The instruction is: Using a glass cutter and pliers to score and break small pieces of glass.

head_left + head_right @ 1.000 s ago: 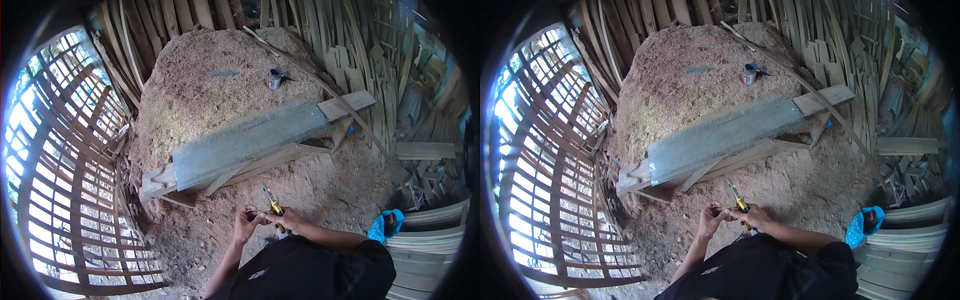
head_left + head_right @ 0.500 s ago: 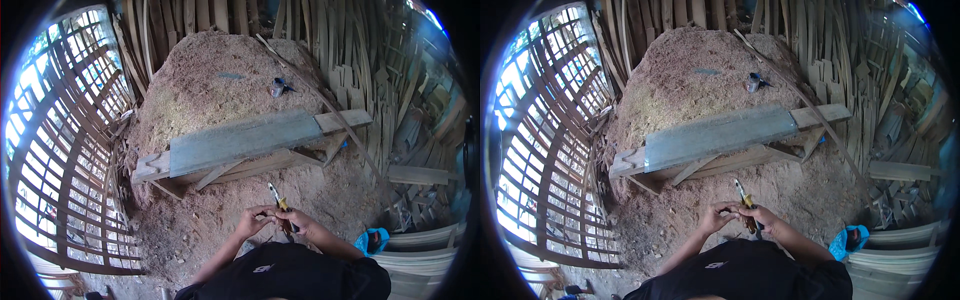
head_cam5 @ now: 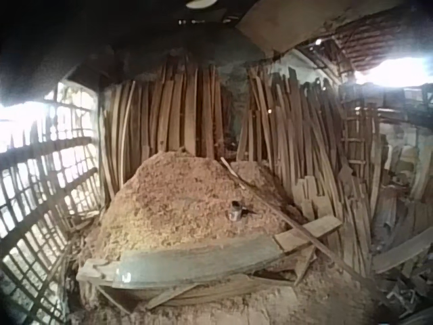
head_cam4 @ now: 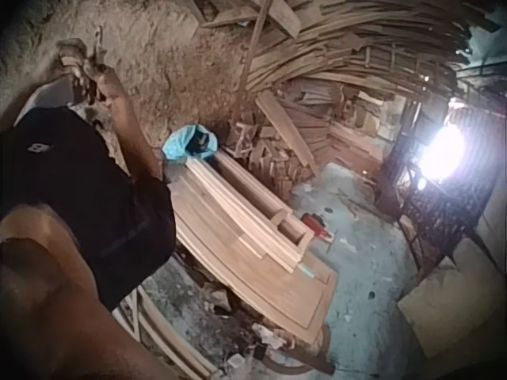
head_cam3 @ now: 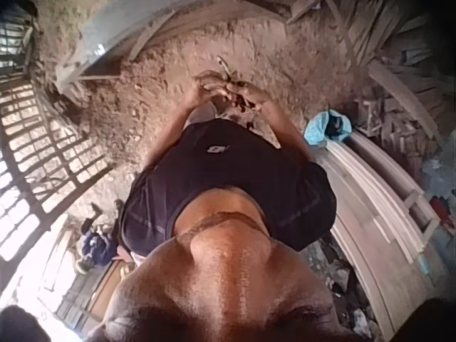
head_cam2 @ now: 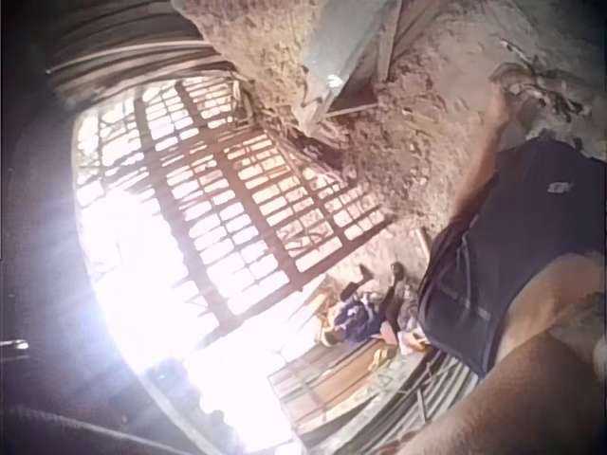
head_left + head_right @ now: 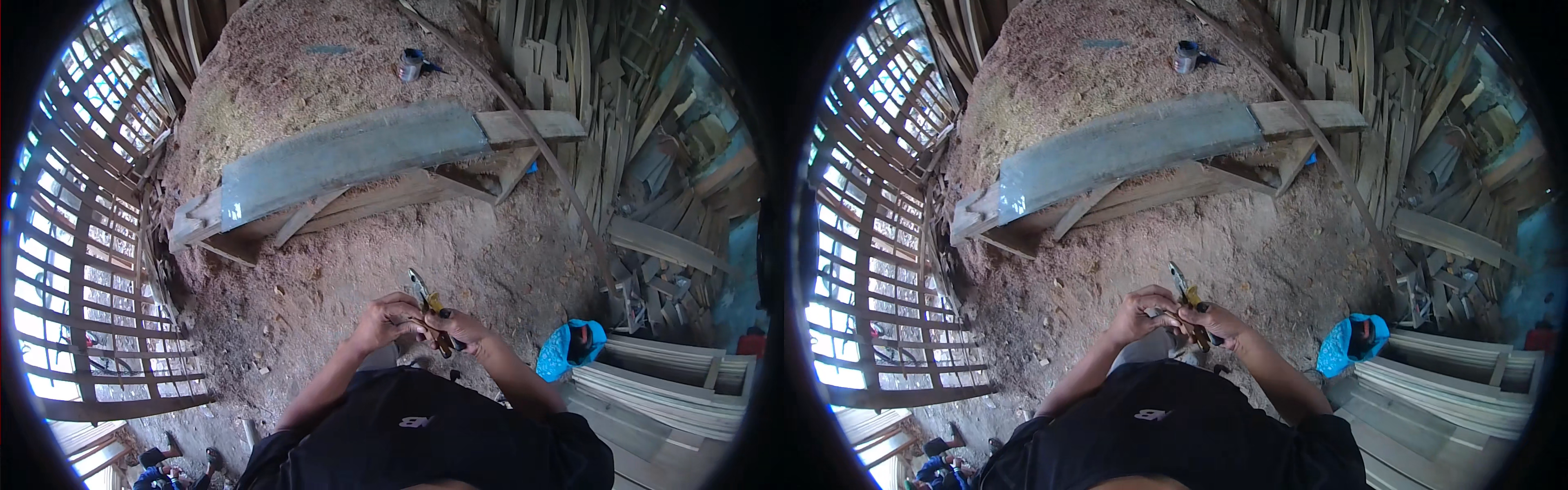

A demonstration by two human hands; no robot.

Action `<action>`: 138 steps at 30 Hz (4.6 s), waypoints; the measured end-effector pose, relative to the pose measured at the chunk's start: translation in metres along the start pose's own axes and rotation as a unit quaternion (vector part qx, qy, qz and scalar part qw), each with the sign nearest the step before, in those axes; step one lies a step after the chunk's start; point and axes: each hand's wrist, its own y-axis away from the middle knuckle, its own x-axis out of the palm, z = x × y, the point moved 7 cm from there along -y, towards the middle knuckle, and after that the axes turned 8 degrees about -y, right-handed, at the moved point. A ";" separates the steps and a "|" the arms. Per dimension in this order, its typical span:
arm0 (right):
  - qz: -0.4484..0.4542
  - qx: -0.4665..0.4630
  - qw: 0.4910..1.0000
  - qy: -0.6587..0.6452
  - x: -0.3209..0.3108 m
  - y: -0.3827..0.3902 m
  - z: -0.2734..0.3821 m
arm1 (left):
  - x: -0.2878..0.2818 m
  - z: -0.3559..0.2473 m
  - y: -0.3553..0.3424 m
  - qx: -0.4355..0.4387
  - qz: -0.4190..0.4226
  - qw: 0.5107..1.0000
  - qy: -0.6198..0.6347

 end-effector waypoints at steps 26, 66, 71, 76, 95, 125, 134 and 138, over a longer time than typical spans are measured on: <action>-0.266 -0.103 0.938 0.197 -0.264 -0.003 0.193 | 0.166 0.241 -0.338 -0.389 -0.157 0.829 0.369; -0.199 0.060 0.960 0.190 -0.462 -0.122 0.308 | 0.263 0.341 -0.453 -0.341 -0.440 0.524 0.645; -0.206 0.067 0.960 0.176 -0.465 -0.119 0.302 | 0.269 0.350 -0.456 -0.298 -0.434 0.549 0.649; -0.175 0.030 0.959 0.219 -0.467 -0.122 0.303 | 0.269 0.349 -0.467 -0.246 -0.368 0.569 0.692; -0.202 0.049 0.963 0.171 -0.465 -0.126 0.298 | 0.264 0.340 -0.464 -0.302 -0.376 0.549 0.683; -0.200 0.090 0.953 0.210 -0.471 -0.127 0.298 | 0.264 0.351 -0.468 -0.278 -0.399 0.641 0.594; -0.174 -0.046 0.921 0.344 -0.455 -0.153 0.309 | 0.234 0.339 -0.473 -0.338 -0.446 0.712 0.424; -0.207 -0.020 0.924 0.320 -0.451 -0.162 0.300 | 0.225 0.338 -0.472 -0.389 -0.443 0.718 0.371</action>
